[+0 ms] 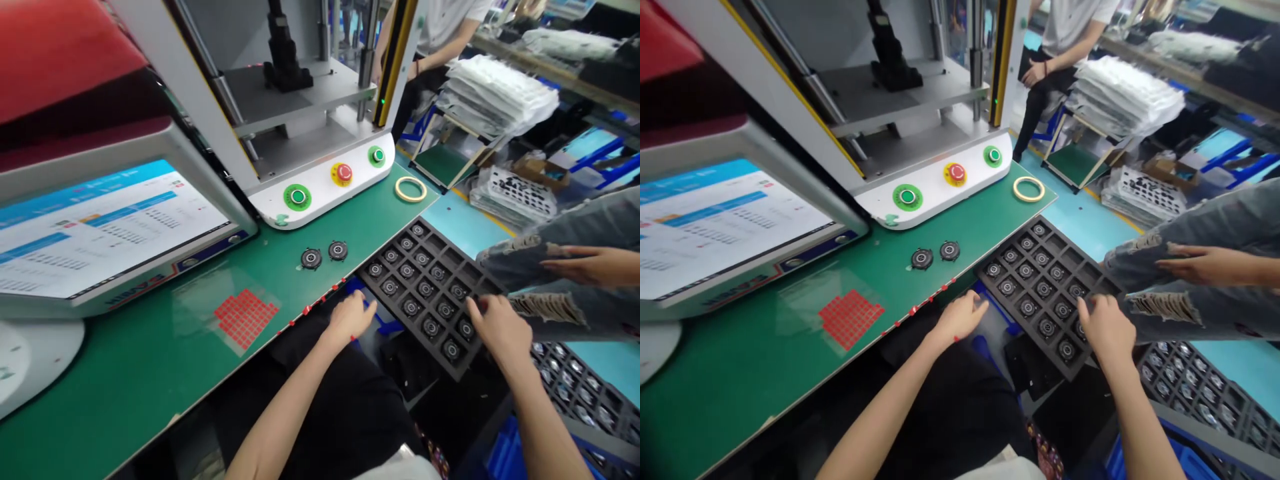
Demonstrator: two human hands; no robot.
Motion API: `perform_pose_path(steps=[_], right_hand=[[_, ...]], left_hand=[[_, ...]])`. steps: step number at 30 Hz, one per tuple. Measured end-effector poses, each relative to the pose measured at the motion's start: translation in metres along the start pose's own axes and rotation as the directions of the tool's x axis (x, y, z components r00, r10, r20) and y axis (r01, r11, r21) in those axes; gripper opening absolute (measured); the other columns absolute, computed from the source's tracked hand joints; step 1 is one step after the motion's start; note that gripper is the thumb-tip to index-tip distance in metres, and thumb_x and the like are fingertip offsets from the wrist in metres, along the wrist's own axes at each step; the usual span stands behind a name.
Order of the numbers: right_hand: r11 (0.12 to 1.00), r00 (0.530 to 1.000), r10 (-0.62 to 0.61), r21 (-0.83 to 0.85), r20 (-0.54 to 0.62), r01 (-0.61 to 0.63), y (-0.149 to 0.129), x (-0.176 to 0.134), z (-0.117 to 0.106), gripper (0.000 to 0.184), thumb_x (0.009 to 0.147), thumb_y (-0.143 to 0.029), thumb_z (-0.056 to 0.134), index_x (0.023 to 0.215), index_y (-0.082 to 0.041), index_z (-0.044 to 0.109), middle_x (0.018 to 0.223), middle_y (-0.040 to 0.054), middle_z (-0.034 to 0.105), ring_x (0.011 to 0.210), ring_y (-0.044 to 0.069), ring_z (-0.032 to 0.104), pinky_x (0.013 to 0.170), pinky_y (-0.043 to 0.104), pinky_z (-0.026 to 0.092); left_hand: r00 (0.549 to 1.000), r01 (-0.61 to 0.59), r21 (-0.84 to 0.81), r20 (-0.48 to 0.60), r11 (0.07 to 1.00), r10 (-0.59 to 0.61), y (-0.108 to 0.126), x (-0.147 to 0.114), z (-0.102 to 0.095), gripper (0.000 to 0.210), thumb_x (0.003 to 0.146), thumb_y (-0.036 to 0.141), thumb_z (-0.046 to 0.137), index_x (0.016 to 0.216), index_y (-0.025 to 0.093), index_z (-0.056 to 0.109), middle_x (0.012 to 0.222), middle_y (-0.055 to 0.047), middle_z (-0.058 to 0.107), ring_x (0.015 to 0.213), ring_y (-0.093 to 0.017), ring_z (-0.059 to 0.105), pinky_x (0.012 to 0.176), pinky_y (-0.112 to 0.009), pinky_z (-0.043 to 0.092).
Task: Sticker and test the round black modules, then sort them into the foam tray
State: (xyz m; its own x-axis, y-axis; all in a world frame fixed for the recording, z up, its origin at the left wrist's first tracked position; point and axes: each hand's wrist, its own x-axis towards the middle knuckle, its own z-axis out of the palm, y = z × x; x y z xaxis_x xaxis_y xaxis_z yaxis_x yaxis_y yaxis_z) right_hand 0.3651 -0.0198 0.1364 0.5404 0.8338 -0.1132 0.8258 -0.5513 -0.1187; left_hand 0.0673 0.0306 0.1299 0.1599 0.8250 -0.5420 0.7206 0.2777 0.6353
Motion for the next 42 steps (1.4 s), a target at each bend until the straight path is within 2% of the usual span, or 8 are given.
perform_pose_path(steps=[2,6,11,19,23,27,31,42], right_hand=[[0.924,0.924,-0.335,0.128,-0.182,0.36,-0.057,0.002,-0.01,0.039,0.091,-0.05,0.052,0.112,-0.021,0.067,0.121,0.0144,0.064,0.104,0.033,0.066,0.088,0.047,0.051],[0.496,0.527,-0.747,0.187,-0.406,0.848,-0.174,0.008,-0.002,0.048,0.079,-0.054,0.071,0.113,-0.02,0.068,0.133,0.0157,0.059,0.125,0.036,0.053,0.106,0.053,0.043],[0.4,0.465,-0.849,0.269,-0.251,0.876,-0.245,0.015,0.023,0.06,0.066,-0.049,0.083,0.113,-0.015,0.069,0.147,0.0202,0.047,0.139,0.043,0.037,0.112,0.063,0.031],[0.397,0.469,-0.855,0.304,-0.222,0.866,-0.265,0.016,0.037,0.038,0.069,-0.039,0.079,0.1,-0.017,0.072,0.14,0.0154,0.055,0.138,0.037,0.042,0.113,0.054,0.034],[0.383,0.469,-0.833,0.306,-0.293,0.872,-0.233,0.02,0.027,0.033,0.073,-0.036,0.074,0.101,-0.018,0.07,0.146,0.0129,0.052,0.14,0.035,0.04,0.116,0.054,0.03],[0.587,0.671,-0.568,0.336,-0.477,0.736,-0.147,0.066,0.027,0.033,0.078,-0.042,0.069,0.104,-0.021,0.067,0.146,0.0119,0.052,0.138,0.034,0.043,0.116,0.056,0.031],[0.787,0.847,-0.308,0.385,-0.433,0.483,-0.076,0.138,0.053,0.03,0.079,-0.043,0.066,0.095,-0.017,0.067,0.139,0.0187,0.054,0.13,0.036,0.048,0.11,0.058,0.036],[0.899,0.948,-0.263,0.312,-0.179,0.308,-0.065,0.188,0.08,0.045,0.078,-0.052,0.07,0.095,-0.01,0.073,0.143,0.0246,0.049,0.139,0.04,0.036,0.114,0.063,0.023]], left_hand=[[0.989,-0.144,0.078,0.057,0.986,0.14,0.002,-0.032,-0.03,0.022,0.08,0.039,0.071,0.093,0.022,0.072,0.083,-0.006,0.074,0.084,-0.025,0.071,0.08,-0.032,0.052],[0.956,-0.232,0.29,-0.108,0.928,0.273,0.003,-0.046,-0.097,0.023,0.089,0.026,0.054,0.103,0.02,0.07,0.105,-0.011,0.072,0.106,-0.03,0.066,0.095,-0.04,0.048],[0.902,-0.316,0.466,-0.122,0.826,0.414,-0.019,-0.006,-0.151,0.053,0.075,0.016,0.066,0.128,0.018,0.06,0.141,-0.012,0.058,0.132,-0.029,0.052,0.113,-0.04,0.037],[0.905,-0.315,0.539,-0.076,0.781,0.418,-0.039,0.023,-0.158,0.04,0.078,0.021,0.068,0.118,0.023,0.066,0.124,-0.01,0.07,0.115,-0.031,0.064,0.099,-0.037,0.048],[0.899,-0.303,0.535,-0.115,0.788,0.424,-0.037,0.02,-0.16,0.042,0.078,0.026,0.069,0.12,0.021,0.062,0.119,-0.011,0.071,0.108,-0.031,0.068,0.094,-0.038,0.051],[0.799,-0.414,0.389,-0.276,0.823,0.533,-0.036,-0.02,-0.145,0.042,0.079,0.032,0.07,0.118,0.023,0.058,0.113,-0.006,0.073,0.105,-0.025,0.07,0.093,-0.033,0.054],[0.652,-0.596,0.36,-0.305,0.718,0.694,-0.028,-0.07,-0.117,0.031,0.082,0.029,0.068,0.111,0.025,0.056,0.111,-0.004,0.074,0.098,-0.019,0.073,0.087,-0.028,0.058],[0.639,-0.631,0.288,-0.333,0.72,0.693,-0.012,-0.072,-0.08,0.027,0.081,0.022,0.068,0.086,0.024,0.042,0.104,-0.004,0.073,0.092,-0.017,0.072,0.084,-0.028,0.058]])
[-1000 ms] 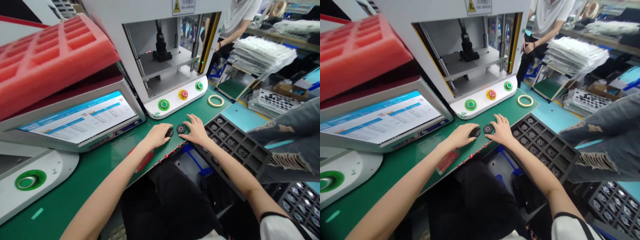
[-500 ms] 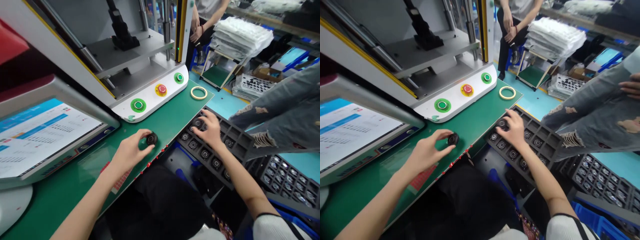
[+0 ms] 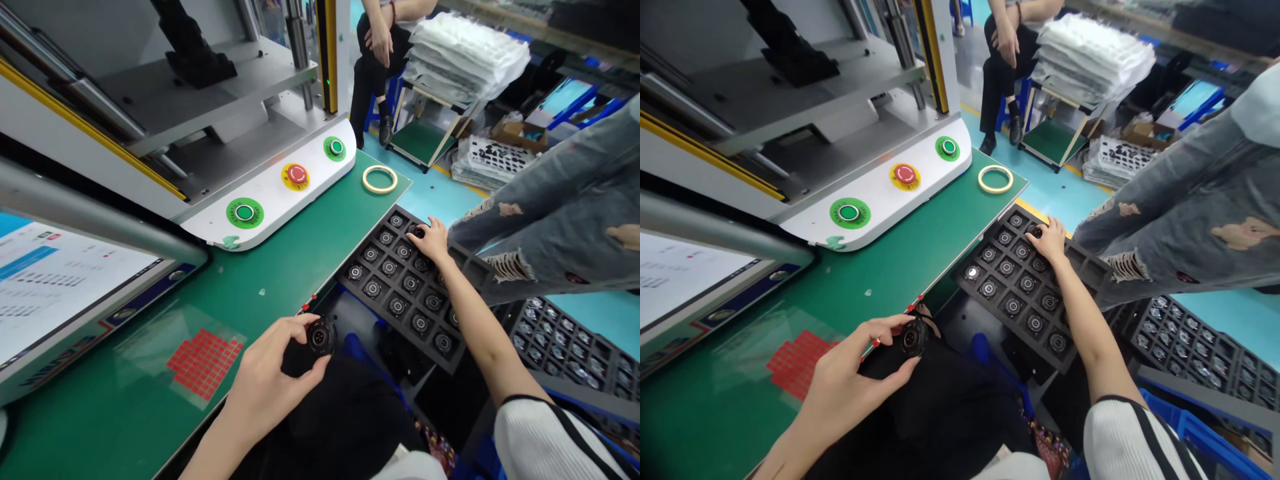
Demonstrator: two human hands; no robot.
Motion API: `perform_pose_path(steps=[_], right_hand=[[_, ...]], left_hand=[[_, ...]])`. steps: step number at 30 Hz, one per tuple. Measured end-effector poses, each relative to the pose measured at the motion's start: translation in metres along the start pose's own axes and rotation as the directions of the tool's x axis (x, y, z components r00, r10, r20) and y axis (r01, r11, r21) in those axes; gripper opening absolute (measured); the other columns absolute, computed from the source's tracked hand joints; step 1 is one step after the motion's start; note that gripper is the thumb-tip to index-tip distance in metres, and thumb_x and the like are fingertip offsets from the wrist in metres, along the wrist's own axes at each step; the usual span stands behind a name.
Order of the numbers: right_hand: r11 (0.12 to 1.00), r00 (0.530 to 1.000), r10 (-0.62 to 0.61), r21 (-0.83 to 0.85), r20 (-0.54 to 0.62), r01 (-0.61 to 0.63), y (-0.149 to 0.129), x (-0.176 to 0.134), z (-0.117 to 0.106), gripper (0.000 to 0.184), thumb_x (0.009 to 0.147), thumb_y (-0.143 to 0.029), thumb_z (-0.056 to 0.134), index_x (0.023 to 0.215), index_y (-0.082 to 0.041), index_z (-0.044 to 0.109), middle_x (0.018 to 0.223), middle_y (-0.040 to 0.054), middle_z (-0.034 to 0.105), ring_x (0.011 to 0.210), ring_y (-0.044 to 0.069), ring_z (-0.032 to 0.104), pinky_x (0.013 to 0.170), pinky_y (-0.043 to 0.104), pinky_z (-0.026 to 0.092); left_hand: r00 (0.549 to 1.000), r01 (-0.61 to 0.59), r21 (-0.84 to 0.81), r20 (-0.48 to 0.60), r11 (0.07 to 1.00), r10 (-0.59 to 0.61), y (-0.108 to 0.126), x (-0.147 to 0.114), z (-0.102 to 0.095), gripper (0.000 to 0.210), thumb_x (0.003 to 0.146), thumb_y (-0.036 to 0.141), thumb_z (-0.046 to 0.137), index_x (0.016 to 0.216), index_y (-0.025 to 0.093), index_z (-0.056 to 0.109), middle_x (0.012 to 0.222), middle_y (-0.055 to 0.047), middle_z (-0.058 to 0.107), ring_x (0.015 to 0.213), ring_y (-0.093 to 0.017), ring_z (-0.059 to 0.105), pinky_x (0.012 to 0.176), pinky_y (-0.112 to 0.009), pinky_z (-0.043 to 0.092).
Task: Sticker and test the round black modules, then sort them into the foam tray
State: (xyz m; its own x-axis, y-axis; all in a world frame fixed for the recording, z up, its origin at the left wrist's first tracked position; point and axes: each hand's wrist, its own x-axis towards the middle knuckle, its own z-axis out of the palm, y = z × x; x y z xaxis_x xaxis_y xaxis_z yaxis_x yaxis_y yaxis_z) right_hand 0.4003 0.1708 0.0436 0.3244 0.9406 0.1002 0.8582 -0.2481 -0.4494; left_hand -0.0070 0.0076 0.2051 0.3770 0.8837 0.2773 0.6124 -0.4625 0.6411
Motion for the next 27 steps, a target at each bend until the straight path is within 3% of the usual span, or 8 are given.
perform_pose_path(steps=[7,10,12,16,19,23,25,27], right_hand=[[0.992,0.995,-0.097,0.088,0.018,0.096,-0.063,-0.023,-0.038,0.04,0.081,-0.048,0.07,0.091,-0.009,0.074,0.147,0.0245,0.048,0.145,0.045,0.028,0.115,0.072,0.006],[0.943,0.969,-0.243,0.243,0.044,0.226,-0.113,-0.084,-0.056,0.033,0.091,-0.046,0.057,0.094,-0.019,0.075,0.139,0.0124,0.059,0.141,0.031,0.042,0.118,0.058,0.027],[0.786,0.873,-0.452,0.544,0.184,0.292,-0.142,-0.132,-0.07,0.03,0.091,-0.049,0.059,0.095,-0.024,0.076,0.133,0.0079,0.065,0.134,0.026,0.052,0.114,0.049,0.038],[0.584,0.74,-0.557,0.812,0.377,0.025,-0.175,-0.199,-0.084,0.019,0.083,-0.044,0.073,0.086,-0.026,0.077,0.132,0.0069,0.067,0.137,0.027,0.05,0.116,0.048,0.037],[0.562,0.76,-0.492,0.821,0.424,-0.095,-0.168,-0.207,-0.081,0.017,0.083,-0.042,0.073,0.081,-0.026,0.077,0.128,0.0057,0.069,0.131,0.026,0.057,0.115,0.046,0.039],[0.755,0.966,-0.045,0.642,0.253,-0.133,-0.11,-0.163,-0.073,0.036,0.078,-0.049,0.075,0.06,-0.019,0.068,0.122,0.009,0.072,0.117,0.028,0.065,0.106,0.04,0.047],[0.817,0.984,0.159,0.549,0.076,-0.175,-0.072,-0.125,-0.07,0.039,0.087,-0.048,0.066,0.065,-0.016,0.067,0.123,0.0139,0.07,0.123,0.03,0.059,0.111,0.046,0.04],[0.859,0.951,0.301,0.455,-0.075,-0.236,-0.037,-0.09,-0.066,0.031,0.093,-0.043,0.061,0.092,-0.013,0.07,0.125,0.0133,0.067,0.121,0.029,0.059,0.107,0.051,0.043]], left_hand=[[0.997,-0.071,0.03,-0.037,0.997,0.072,0.006,0.008,0.013,0.027,0.081,0.017,0.068,0.087,0.023,0.042,0.103,-0.006,0.071,0.1,-0.019,0.07,0.086,-0.03,0.057],[0.994,-0.088,0.052,-0.067,0.995,0.092,0.009,0.008,0.017,0.028,0.081,0.013,0.068,0.087,0.022,0.041,0.105,-0.007,0.07,0.101,-0.02,0.068,0.088,-0.032,0.056],[0.989,-0.122,0.079,-0.077,0.989,0.128,0.012,0.007,0.019,0.029,0.081,0.011,0.067,0.086,0.022,0.04,0.106,-0.008,0.07,0.1,-0.02,0.067,0.086,-0.032,0.057],[0.962,-0.251,0.192,-0.063,0.949,0.267,0.021,0.004,0.026,0.024,0.084,0.007,0.064,0.089,0.02,0.044,0.103,-0.011,0.07,0.094,-0.022,0.066,0.081,-0.034,0.059],[0.939,-0.32,0.262,-0.038,0.91,0.341,0.025,-0.001,0.032,0.022,0.084,0.005,0.062,0.1,0.015,0.05,0.109,-0.015,0.069,0.099,-0.024,0.066,0.087,-0.036,0.059],[0.963,-0.251,0.296,-0.02,0.922,0.269,0.021,-0.012,0.035,0.039,0.086,0.019,0.067,0.12,0.01,0.05,0.133,-0.022,0.058,0.119,-0.032,0.06,0.098,-0.045,0.056],[0.976,-0.196,0.284,-0.035,0.938,0.215,0.016,-0.022,0.035,0.036,0.089,0.021,0.065,0.121,0.011,0.051,0.129,-0.02,0.061,0.117,-0.03,0.061,0.098,-0.044,0.055],[0.982,-0.163,0.276,-0.044,0.947,0.182,0.01,-0.034,0.035,0.03,0.091,0.017,0.061,0.119,0.012,0.052,0.122,-0.016,0.065,0.112,-0.026,0.064,0.097,-0.04,0.056]])
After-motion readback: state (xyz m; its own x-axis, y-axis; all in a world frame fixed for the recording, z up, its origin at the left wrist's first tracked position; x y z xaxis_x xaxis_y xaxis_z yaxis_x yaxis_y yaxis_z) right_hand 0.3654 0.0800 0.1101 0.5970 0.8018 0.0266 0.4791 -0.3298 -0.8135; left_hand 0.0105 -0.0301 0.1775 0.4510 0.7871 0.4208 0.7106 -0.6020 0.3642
